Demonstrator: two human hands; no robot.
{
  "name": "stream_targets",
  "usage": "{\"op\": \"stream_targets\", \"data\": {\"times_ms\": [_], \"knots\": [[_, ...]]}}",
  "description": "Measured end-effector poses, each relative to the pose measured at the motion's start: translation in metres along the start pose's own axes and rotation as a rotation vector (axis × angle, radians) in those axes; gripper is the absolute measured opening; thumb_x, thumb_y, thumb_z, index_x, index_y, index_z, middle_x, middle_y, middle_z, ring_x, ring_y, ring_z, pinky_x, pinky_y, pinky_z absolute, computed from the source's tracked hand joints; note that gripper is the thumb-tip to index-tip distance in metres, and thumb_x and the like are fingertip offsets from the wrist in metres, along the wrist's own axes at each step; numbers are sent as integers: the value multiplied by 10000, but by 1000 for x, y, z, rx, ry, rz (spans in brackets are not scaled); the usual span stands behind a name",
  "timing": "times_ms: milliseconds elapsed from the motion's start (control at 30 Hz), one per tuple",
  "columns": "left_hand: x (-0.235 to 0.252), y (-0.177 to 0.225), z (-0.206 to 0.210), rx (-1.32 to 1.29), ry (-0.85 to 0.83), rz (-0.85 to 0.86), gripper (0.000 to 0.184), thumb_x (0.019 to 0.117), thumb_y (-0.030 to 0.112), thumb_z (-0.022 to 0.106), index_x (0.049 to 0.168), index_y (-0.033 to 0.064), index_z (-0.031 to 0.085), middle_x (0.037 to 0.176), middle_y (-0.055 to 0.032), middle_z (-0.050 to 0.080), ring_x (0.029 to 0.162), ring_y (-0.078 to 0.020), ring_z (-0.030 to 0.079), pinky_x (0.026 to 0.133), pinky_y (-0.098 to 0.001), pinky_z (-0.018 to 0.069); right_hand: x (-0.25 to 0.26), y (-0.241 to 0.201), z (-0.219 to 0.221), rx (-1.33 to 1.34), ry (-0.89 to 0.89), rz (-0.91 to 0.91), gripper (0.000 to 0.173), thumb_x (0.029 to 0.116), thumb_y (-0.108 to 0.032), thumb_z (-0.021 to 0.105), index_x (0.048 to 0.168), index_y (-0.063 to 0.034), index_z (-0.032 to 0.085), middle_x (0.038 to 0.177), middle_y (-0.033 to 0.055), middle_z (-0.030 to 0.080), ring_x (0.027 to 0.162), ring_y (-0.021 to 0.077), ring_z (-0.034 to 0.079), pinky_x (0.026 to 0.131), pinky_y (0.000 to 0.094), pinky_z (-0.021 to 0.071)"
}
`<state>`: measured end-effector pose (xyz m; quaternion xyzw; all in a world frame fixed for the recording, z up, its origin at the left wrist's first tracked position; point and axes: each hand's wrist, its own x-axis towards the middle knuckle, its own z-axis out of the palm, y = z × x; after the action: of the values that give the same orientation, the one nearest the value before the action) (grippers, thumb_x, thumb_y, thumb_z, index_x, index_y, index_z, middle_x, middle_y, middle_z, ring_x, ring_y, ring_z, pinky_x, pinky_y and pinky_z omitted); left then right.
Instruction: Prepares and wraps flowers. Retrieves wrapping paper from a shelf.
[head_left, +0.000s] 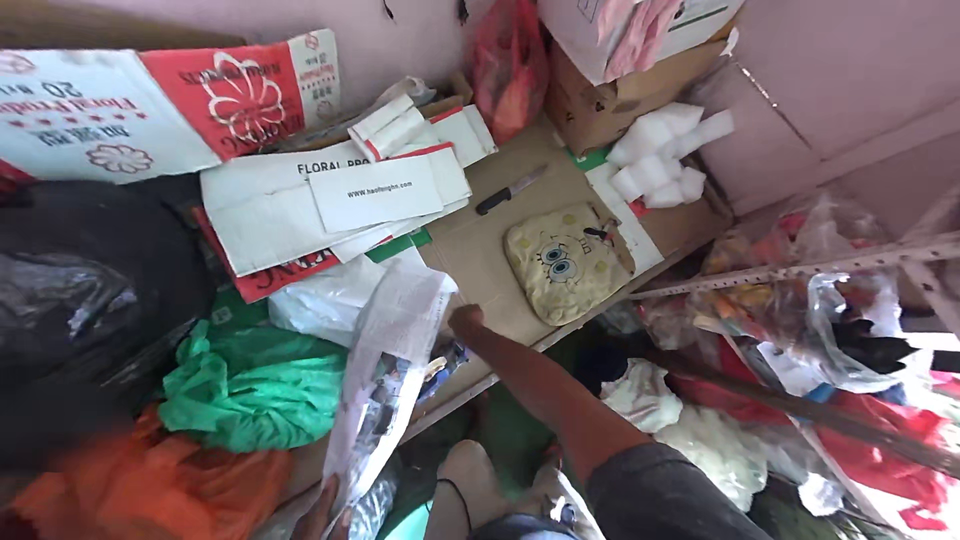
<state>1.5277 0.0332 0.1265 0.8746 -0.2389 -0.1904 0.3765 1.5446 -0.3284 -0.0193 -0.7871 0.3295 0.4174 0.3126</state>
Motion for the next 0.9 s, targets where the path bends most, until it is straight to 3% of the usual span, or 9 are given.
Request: {"op": "stream_targets", "data": {"times_ms": [100,167,300,367,433,633,700,800,900], "knots": [[7,11,9,206,-2,102,378,1025,139,573,1365,-19,626,1312,-262,646,1194,-362,651,1043,-489,509,-10,49,-16,92,104,20,365,1039,-118,481,1360,14,596,1444,238,551,1340,424,528,1058,614,456],[8,21,27,358,32,157,390,1012,160,531,1373,81,656,1278,-251,668,1045,-408,707,864,-587,567,-25,98,-26,188,211,-47,361,1054,-159,490,1329,44,603,1372,278,587,1291,437,562,1057,611,451],[31,35,81,597,110,403,432,1000,145,475,1358,271,681,1220,-160,707,815,-338,725,623,-510,571,-132,197,-20,720,632,-136,299,1044,-251,593,1218,-19,666,1066,186,706,897,297,707,831,507,592],[33,56,109,619,25,502,471,976,77,515,1373,279,665,1205,-177,702,828,-367,720,629,-523,573,-209,228,3,1081,787,-186,425,992,-187,672,1377,-41,562,1025,144,710,840,242,715,780,446,626],[24,80,139,599,-56,610,488,957,53,551,1369,287,669,1205,-176,706,845,-372,724,645,-526,579,-273,242,36,1342,852,-291,769,943,-107,702,1594,-175,298,936,105,699,787,211,711,756,422,634],[-67,151,251,542,-288,1038,539,891,22,591,1355,280,685,1169,-210,711,790,-381,721,607,-516,566,-386,281,157,1665,1112,-362,364,950,-74,685,1267,-2,521,874,112,704,742,206,698,728,400,615],[-118,175,282,543,-395,1147,547,894,24,603,1363,295,676,1147,-211,703,784,-375,714,612,-520,568,-403,314,217,1761,1138,-186,301,956,-118,703,1169,22,544,865,124,699,719,206,693,696,380,613],[-206,200,328,507,-506,1333,551,906,17,576,1364,304,678,1164,-196,710,786,-360,721,630,-515,576,-423,369,320,1881,1115,336,349,901,-217,781,1092,4,589,848,115,710,679,210,714,662,381,633],[-300,214,370,481,-656,1495,527,911,-1,547,1340,266,696,1159,-185,713,838,-363,722,693,-518,575,-467,410,419,2010,1103,673,423,862,-278,823,1096,4,613,866,119,729,697,213,732,683,394,641]]}}
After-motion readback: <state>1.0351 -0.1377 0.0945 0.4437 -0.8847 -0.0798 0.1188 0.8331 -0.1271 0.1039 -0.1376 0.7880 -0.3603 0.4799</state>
